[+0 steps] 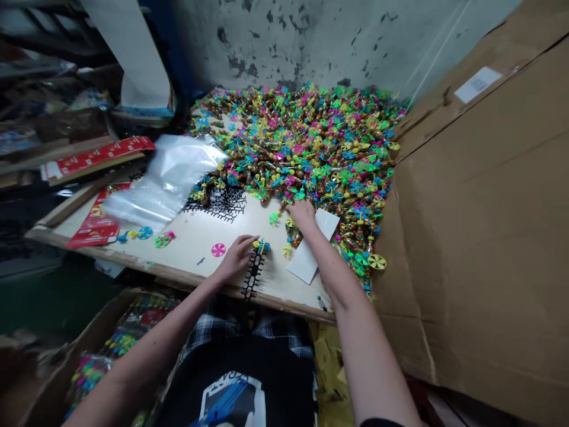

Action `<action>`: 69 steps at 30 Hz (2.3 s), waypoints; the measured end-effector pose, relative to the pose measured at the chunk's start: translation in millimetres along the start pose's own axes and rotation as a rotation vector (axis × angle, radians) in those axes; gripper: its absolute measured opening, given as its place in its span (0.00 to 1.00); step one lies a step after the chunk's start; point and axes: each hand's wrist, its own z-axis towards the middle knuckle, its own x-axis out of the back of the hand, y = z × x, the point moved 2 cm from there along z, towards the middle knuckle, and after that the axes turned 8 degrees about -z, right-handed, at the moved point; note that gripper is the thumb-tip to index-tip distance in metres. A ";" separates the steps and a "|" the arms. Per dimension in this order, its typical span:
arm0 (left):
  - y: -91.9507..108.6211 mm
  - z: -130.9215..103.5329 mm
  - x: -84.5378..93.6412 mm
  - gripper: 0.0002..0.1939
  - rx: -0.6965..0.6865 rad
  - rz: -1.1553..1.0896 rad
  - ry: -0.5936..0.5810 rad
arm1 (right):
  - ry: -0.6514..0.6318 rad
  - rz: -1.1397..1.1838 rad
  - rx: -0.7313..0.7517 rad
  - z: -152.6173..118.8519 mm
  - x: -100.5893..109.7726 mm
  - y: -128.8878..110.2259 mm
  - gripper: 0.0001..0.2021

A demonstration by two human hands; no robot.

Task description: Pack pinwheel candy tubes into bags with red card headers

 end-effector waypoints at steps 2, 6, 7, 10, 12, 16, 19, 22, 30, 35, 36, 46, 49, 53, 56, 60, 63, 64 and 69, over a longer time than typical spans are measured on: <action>0.9 10.6 -3.3 0.25 0.016 0.031 -0.036 | -0.005 0.025 0.008 4.5 0.2 4.6 0.10; -3.3 33.5 -2.9 0.21 0.057 0.020 -0.011 | 0.156 0.261 0.030 -14.5 5.2 3.3 0.10; -5.5 39.1 -1.2 0.21 0.075 0.006 0.016 | 0.184 0.355 0.017 -25.0 4.6 -0.4 0.10; -11.3 52.6 5.8 0.19 0.118 -0.037 0.072 | 0.110 0.635 -0.073 -61.0 -6.7 -20.8 0.12; -11.3 54.4 10.7 0.22 0.134 -0.069 0.113 | 0.050 0.731 -0.111 -81.0 -17.0 -38.5 0.12; 0.2 33.5 14.3 0.20 0.272 -0.191 0.361 | 0.107 0.751 -0.090 -98.1 -26.8 -63.7 0.09; 13.5 13.8 -0.5 0.12 0.446 -0.440 0.360 | 0.137 0.723 -0.032 -99.2 -25.5 -70.9 0.09; 25.8 10.1 -19.5 0.13 0.548 -0.715 0.289 | 0.150 0.679 0.018 -99.9 -23.6 -74.7 0.09; 41.2 23.7 -24.4 0.10 0.678 -0.876 0.250 | 0.069 0.698 -0.094 -103.4 -28.3 -75.6 0.08; 45.2 27.1 -25.5 0.11 0.707 -0.860 0.240 | 0.107 0.711 -0.098 -105.3 -26.9 -73.7 0.09; 46.0 28.2 -26.6 0.12 0.713 -0.861 0.242 | 0.118 0.716 -0.101 -105.4 -26.7 -73.9 0.10; 50.5 38.2 -33.6 0.12 0.756 -0.981 0.221 | 0.118 0.743 -0.143 -104.4 -28.9 -72.7 0.15; 51.8 40.2 -35.3 0.11 0.775 -1.007 0.193 | 0.111 0.684 -0.132 -104.2 -30.0 -73.5 0.16; 51.6 36.3 -34.2 0.13 0.752 -0.962 0.149 | 0.112 0.612 -0.148 -104.3 -28.4 -73.2 0.19; 43.3 32.0 -19.6 0.16 0.742 -0.820 0.083 | 0.126 0.585 -0.164 -104.0 -25.8 -69.2 0.18; 24.7 54.2 18.9 0.14 0.552 -0.330 0.155 | 0.101 0.585 -0.174 -102.9 -24.9 -64.6 0.16; 20.1 98.9 32.8 0.10 0.197 0.205 0.156 | 0.085 0.581 -0.169 -102.4 -24.8 -64.3 0.16; 19.9 115.5 30.3 0.12 0.080 0.363 0.082 | 0.085 0.575 -0.168 -102.4 -24.6 -64.5 0.15; 16.4 174.8 -7.8 0.19 -0.333 0.807 -0.425 | 0.098 0.557 -0.155 -102.6 -23.5 -63.8 0.16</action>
